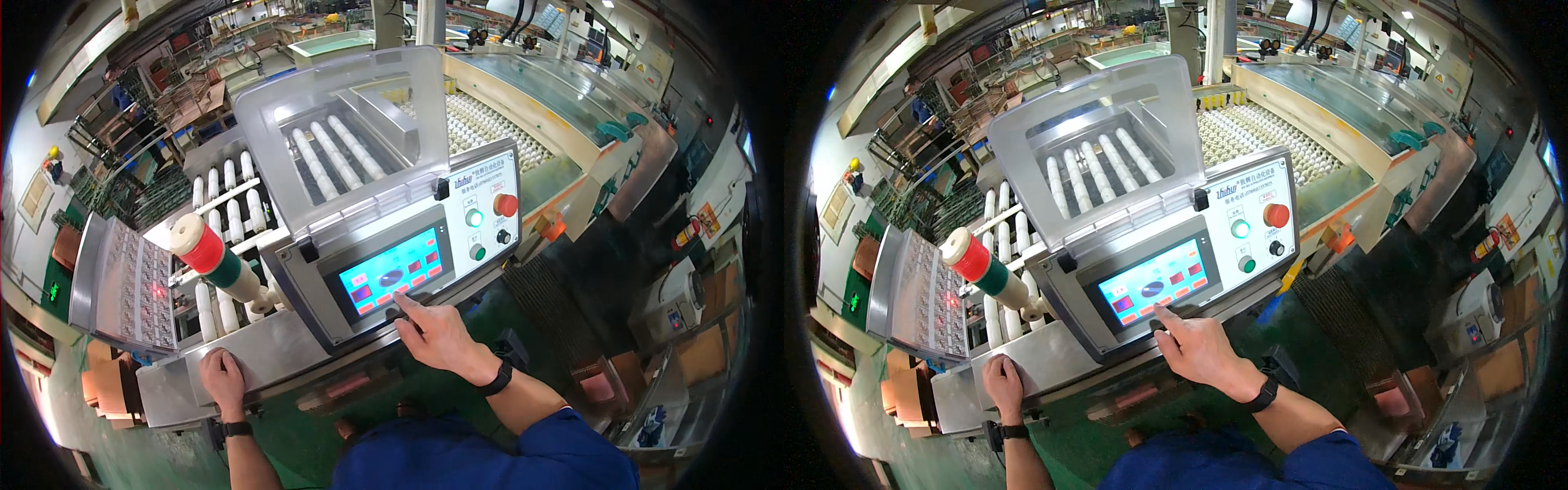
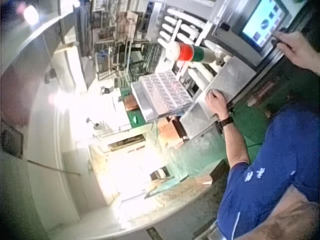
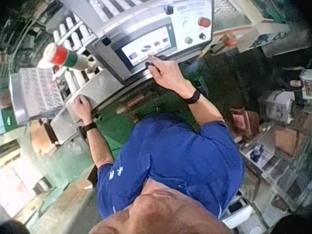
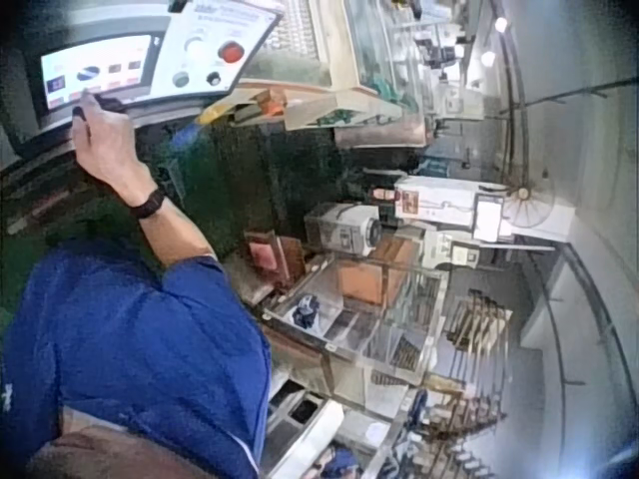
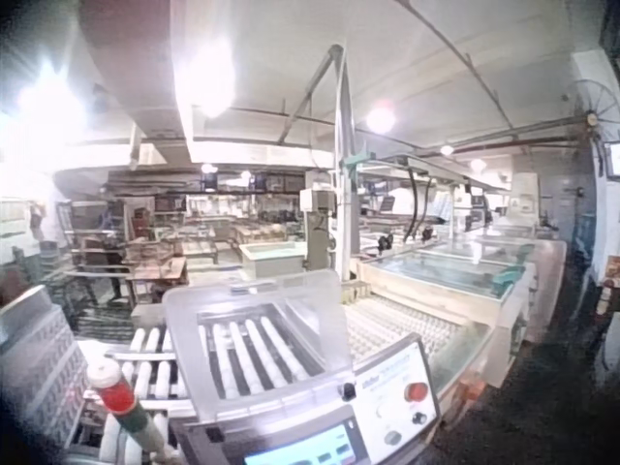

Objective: Loading metal plates and a separator sheet into a roller conveyor machine and configuring settings via a touchscreen interface.

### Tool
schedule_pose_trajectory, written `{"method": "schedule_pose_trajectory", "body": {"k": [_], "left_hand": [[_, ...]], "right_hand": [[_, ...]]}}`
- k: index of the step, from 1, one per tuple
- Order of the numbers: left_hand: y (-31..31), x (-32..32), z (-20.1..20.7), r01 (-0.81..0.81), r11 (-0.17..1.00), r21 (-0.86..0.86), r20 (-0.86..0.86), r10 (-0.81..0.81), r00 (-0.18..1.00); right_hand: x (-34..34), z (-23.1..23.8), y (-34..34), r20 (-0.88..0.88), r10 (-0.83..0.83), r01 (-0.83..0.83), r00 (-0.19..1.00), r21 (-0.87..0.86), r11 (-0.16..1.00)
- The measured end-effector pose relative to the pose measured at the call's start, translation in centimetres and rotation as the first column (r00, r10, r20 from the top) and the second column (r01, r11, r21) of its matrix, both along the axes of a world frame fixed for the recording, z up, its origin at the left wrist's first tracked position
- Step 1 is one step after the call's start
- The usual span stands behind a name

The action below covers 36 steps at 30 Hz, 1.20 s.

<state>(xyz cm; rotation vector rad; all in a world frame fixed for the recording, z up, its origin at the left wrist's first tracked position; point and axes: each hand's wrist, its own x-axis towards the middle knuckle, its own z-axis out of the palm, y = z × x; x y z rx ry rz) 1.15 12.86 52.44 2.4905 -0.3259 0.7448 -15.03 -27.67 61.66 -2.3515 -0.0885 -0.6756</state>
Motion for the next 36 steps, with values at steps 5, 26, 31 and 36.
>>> {"method": "schedule_pose_trajectory", "body": {"k": [5,26,31,36], "left_hand": [[-0.6,0.1,0.2,0.002,1.000,-0.001,-0.017,-0.002,1.000],[-0.1,-0.5,0.7,-0.075,0.996,-0.037,-0.024,0.074,0.997],[0.0,-0.4,0.7,-0.039,0.998,-0.058,0.011,0.040,0.999],[0.2,-0.5,0.8,-0.004,0.996,-0.088,0.024,0.006,1.000]], "right_hand": [[0.8,0.4,-0.3,0.010,-0.040,0.041,0.999,-0.032,0.999],[-0.4,-3.6,8.7,-0.170,0.362,-0.313,0.917,0.259,0.914],[-0.1,-3.4,10.8,-0.199,0.339,-0.278,0.919,0.280,0.919],[0.3,-3.3,13.3,-0.208,0.338,-0.279,0.918,0.267,0.922]]}}
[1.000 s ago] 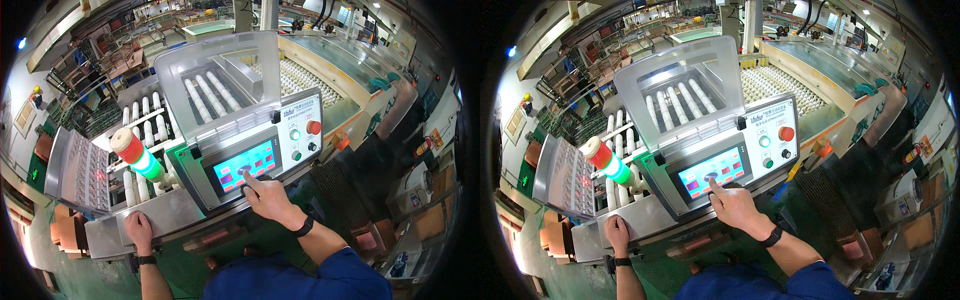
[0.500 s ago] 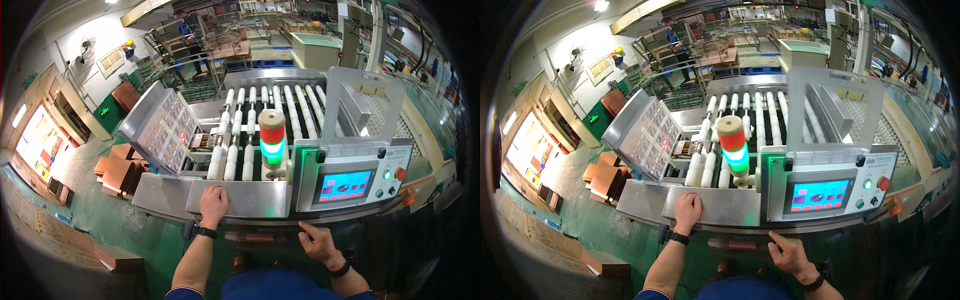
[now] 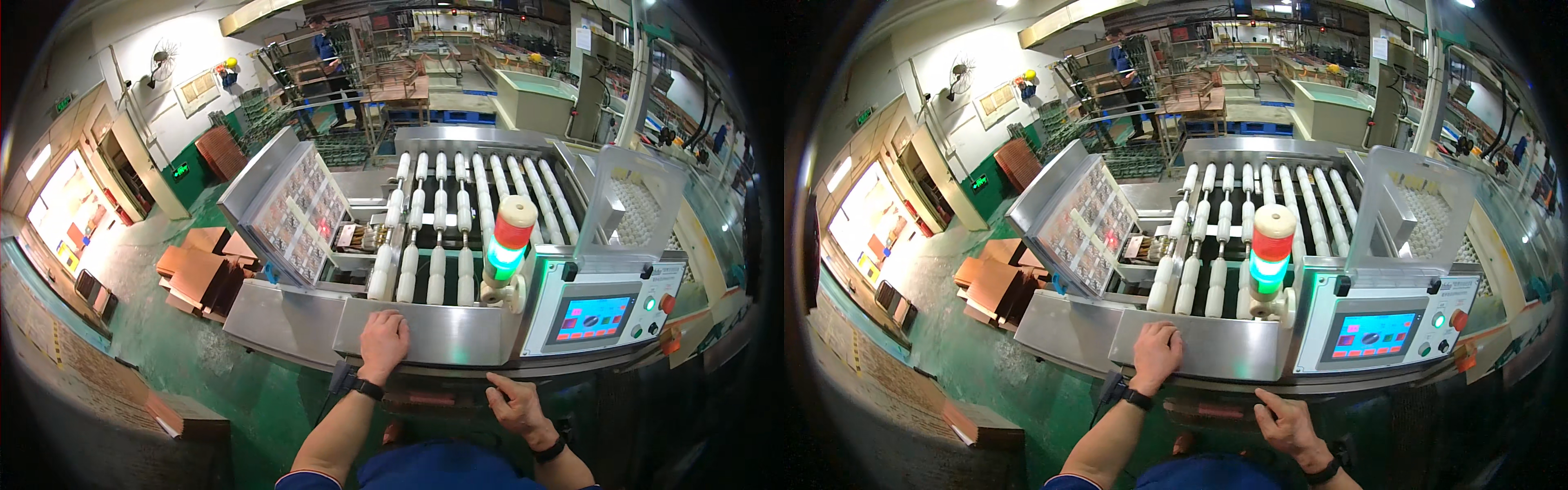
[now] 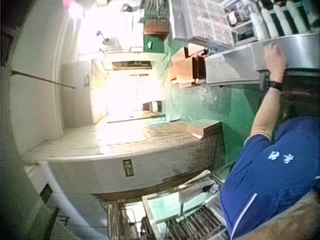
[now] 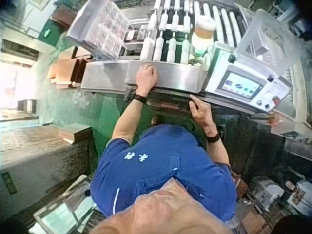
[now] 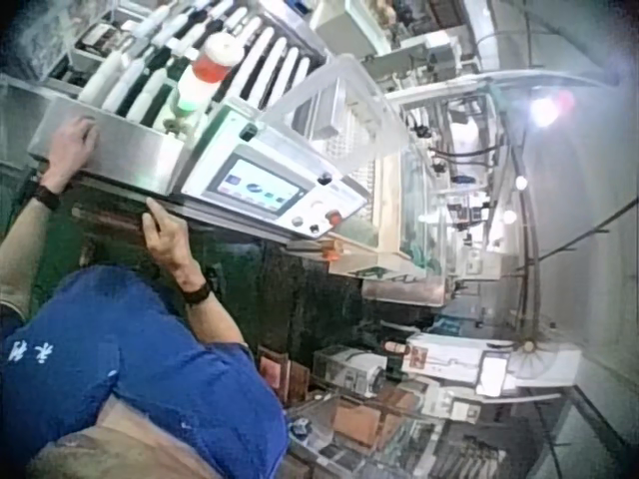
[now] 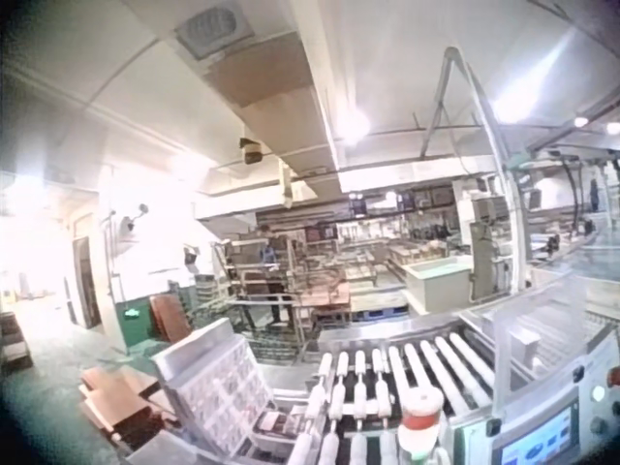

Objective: Loading metal plates and a separator sheet into a roller conveyor machine and configuring settings via a touchscreen interface.

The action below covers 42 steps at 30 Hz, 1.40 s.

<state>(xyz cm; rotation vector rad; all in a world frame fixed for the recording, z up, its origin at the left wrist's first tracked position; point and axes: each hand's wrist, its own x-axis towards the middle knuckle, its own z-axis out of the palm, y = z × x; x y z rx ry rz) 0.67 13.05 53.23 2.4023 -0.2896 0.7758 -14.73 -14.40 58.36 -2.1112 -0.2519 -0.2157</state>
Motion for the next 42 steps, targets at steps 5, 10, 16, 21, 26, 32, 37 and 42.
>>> {"method": "schedule_pose_trajectory", "body": {"k": [5,10,16,21,26,32,37,42], "left_hand": [[0.5,-0.1,0.0,0.034,0.999,-0.011,-0.001,-0.034,0.999],[1.0,-0.1,0.1,0.094,0.994,-0.052,0.027,-0.093,0.995],[1.3,-0.1,0.3,0.158,0.987,-0.023,0.034,-0.158,0.987],[1.4,-0.2,0.2,0.181,0.983,-0.024,0.042,-0.180,0.983],[1.5,-0.4,0.2,0.194,0.981,-0.015,0.031,-0.194,0.981],[1.3,-0.5,0.2,0.182,0.983,-0.008,0.029,-0.181,0.983],[1.3,-0.6,0.3,0.162,0.987,-0.001,0.020,-0.162,0.987],[1.0,-0.7,0.4,0.159,0.987,-0.016,0.013,-0.158,0.987]], "right_hand": [[0.8,0.6,3.0,-0.042,0.028,-0.027,0.999,0.012,1.000],[0.9,-0.1,4.7,-0.027,0.015,-0.015,1.000,-0.018,1.000],[0.7,0.0,6.2,-0.114,-0.015,0.012,0.993,-0.029,0.999],[0.3,0.0,6.9,-0.104,-0.017,0.011,0.994,-0.055,0.998],[-0.1,0.0,6.6,-0.093,-0.003,-0.006,0.996,-0.095,0.995],[-0.6,0.0,5.8,-0.099,-0.008,-0.002,0.995,-0.101,0.995],[-0.8,0.2,5.1,-0.082,-0.005,-0.004,0.997,-0.110,0.994],[-0.9,0.0,4.4,-0.094,-0.006,-0.003,0.996,-0.095,0.996]]}}
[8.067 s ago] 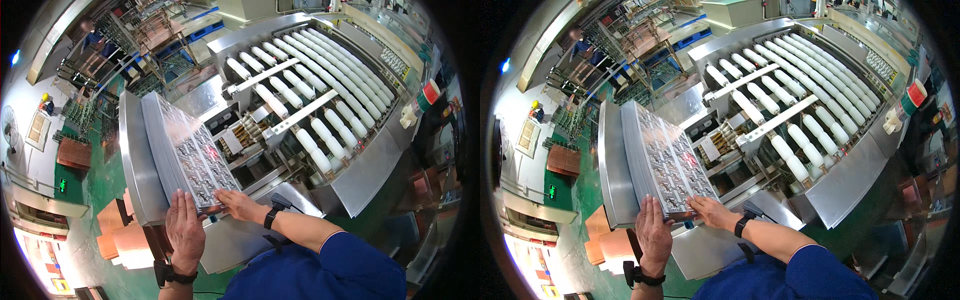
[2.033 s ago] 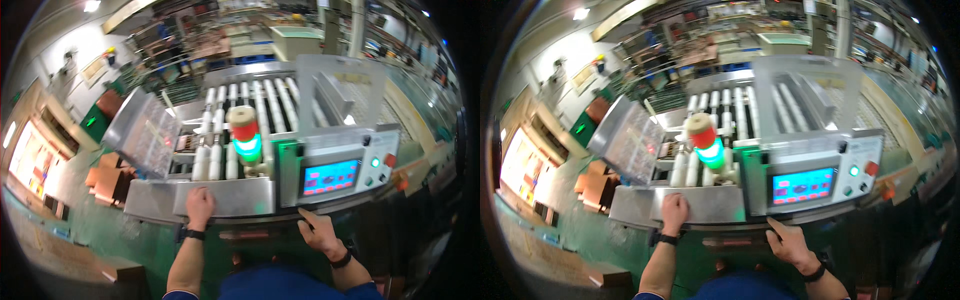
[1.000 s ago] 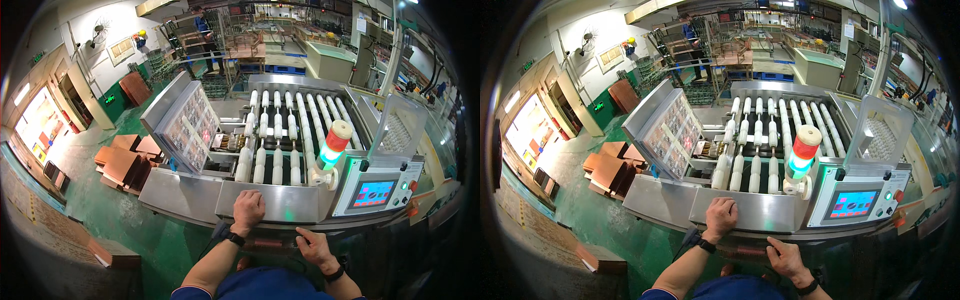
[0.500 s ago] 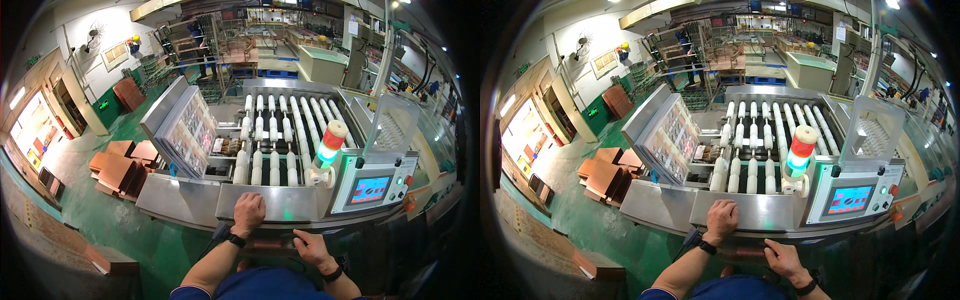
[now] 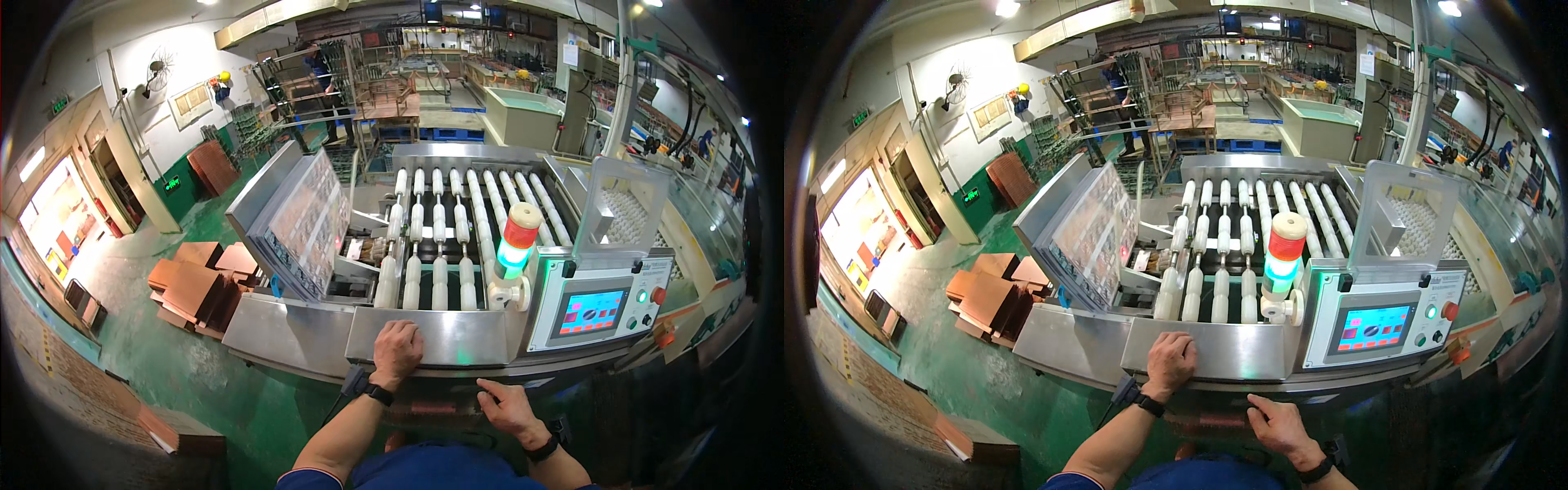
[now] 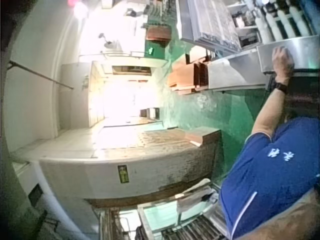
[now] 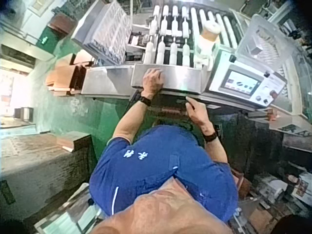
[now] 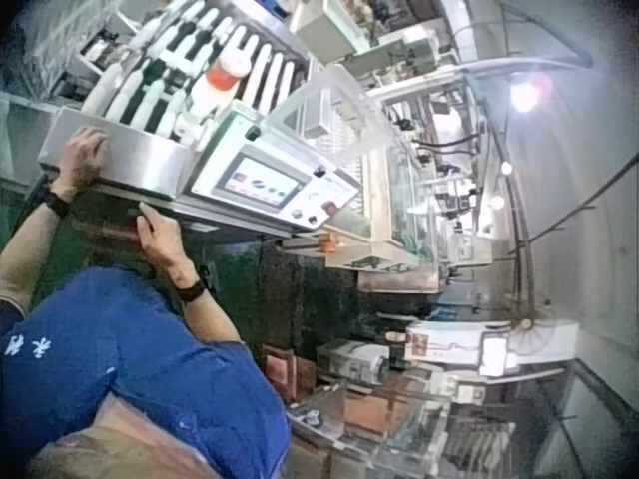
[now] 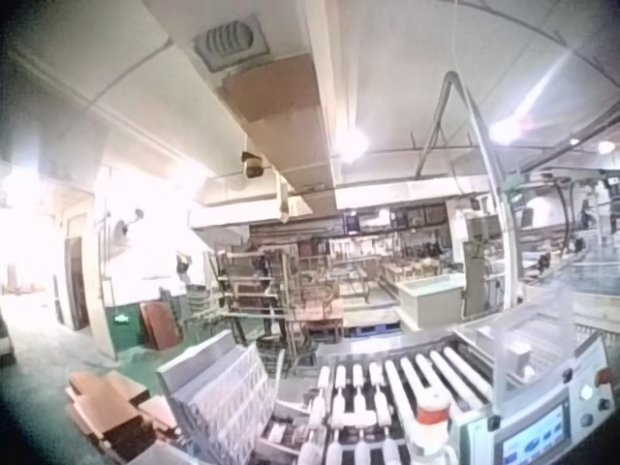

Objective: Loading metal plates and a separator sheet into a roller conveyor machine and configuring settings via a touchscreen interface.

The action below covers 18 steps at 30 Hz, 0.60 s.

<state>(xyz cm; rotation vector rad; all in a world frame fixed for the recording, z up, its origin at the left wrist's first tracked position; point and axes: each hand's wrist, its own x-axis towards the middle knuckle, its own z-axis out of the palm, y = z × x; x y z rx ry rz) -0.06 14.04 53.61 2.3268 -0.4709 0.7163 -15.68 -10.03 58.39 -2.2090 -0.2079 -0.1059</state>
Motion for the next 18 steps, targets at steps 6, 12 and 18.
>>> {"method": "schedule_pose_trajectory", "body": {"k": [6,12,18], "left_hand": [[1.3,-0.4,-0.7,-0.009,0.965,-0.262,-0.033,0.000,0.999],[3.4,-1.6,-0.4,-0.128,0.906,-0.403,-0.273,0.015,0.962],[2.4,0.4,-0.4,-0.068,0.993,-0.101,-0.135,0.054,0.989]], "right_hand": [[-0.3,-0.7,-0.5,-0.017,-0.020,0.021,1.000,0.031,0.999],[-0.9,-0.4,-1.4,-0.128,-0.105,0.110,0.986,0.027,0.994],[-1.0,-0.8,-1.1,-0.184,-0.111,0.113,0.977,0.000,0.994]]}}
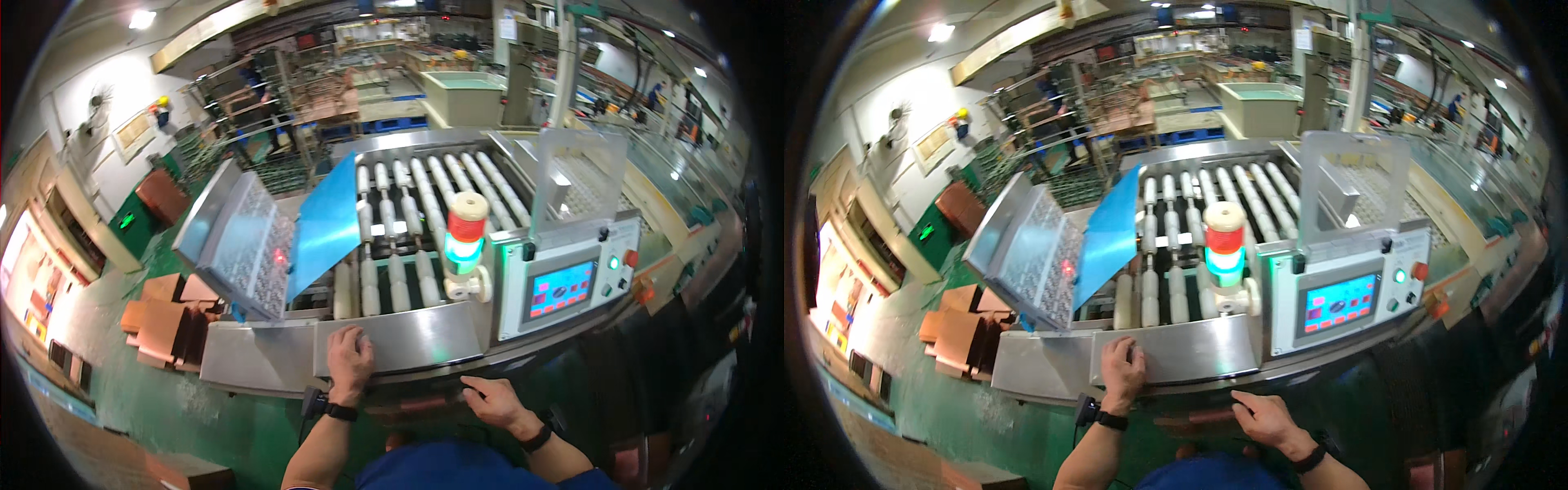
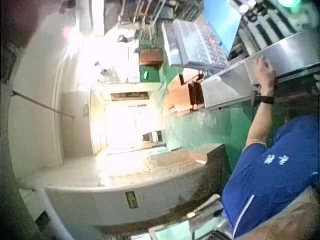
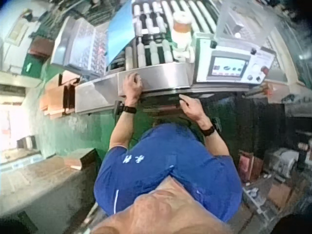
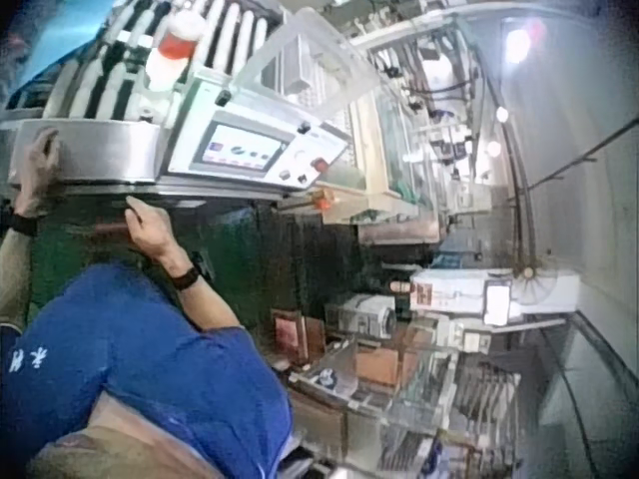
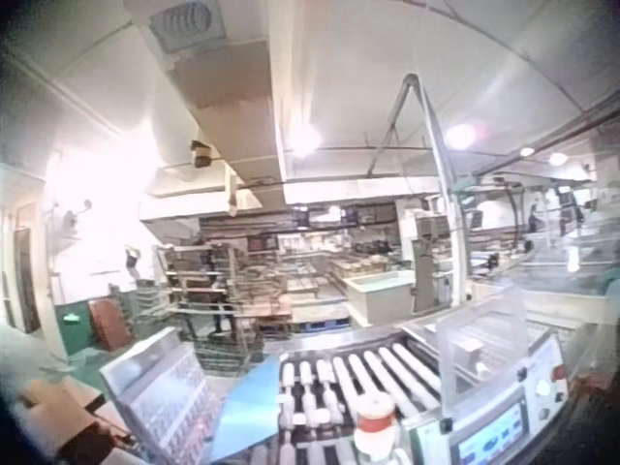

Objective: Loading metal plates and a separator sheet into a roller conveyor machine and configuring settings via a touchscreen interface.

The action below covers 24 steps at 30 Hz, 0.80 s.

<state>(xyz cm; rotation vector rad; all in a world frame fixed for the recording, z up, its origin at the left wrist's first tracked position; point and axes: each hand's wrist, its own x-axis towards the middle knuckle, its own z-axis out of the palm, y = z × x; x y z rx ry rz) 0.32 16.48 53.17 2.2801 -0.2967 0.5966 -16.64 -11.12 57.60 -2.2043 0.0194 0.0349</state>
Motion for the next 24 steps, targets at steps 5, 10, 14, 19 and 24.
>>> {"method": "schedule_pose_trajectory", "body": {"k": [5,10,14,19,24], "left_hand": [[-0.9,0.9,0.1,-0.031,0.965,0.262,-0.011,0.035,0.999],[-1.3,0.5,0.6,-0.022,0.969,0.245,-0.009,0.025,1.000],[-1.4,0.5,0.2,-0.021,0.961,0.275,0.019,0.017,1.000],[-1.9,0.0,0.7,-0.050,0.960,0.274,-0.024,0.059,0.998],[-2.1,-0.1,0.7,-0.057,0.962,0.269,0.006,0.057,0.998]], "right_hand": [[0.4,-1.0,0.0,0.125,-0.027,0.030,0.992,-0.025,0.999],[-0.2,-1.3,-1.5,0.158,-0.104,0.116,0.982,-0.069,0.991],[-0.6,-0.8,-2.8,0.190,-0.166,0.176,0.968,-0.034,0.984],[-0.9,-0.6,-4.7,0.284,-0.206,0.213,0.937,0.006,0.977],[-1.2,0.3,-6.3,0.314,-0.274,0.270,0.909,0.058,0.961]]}}
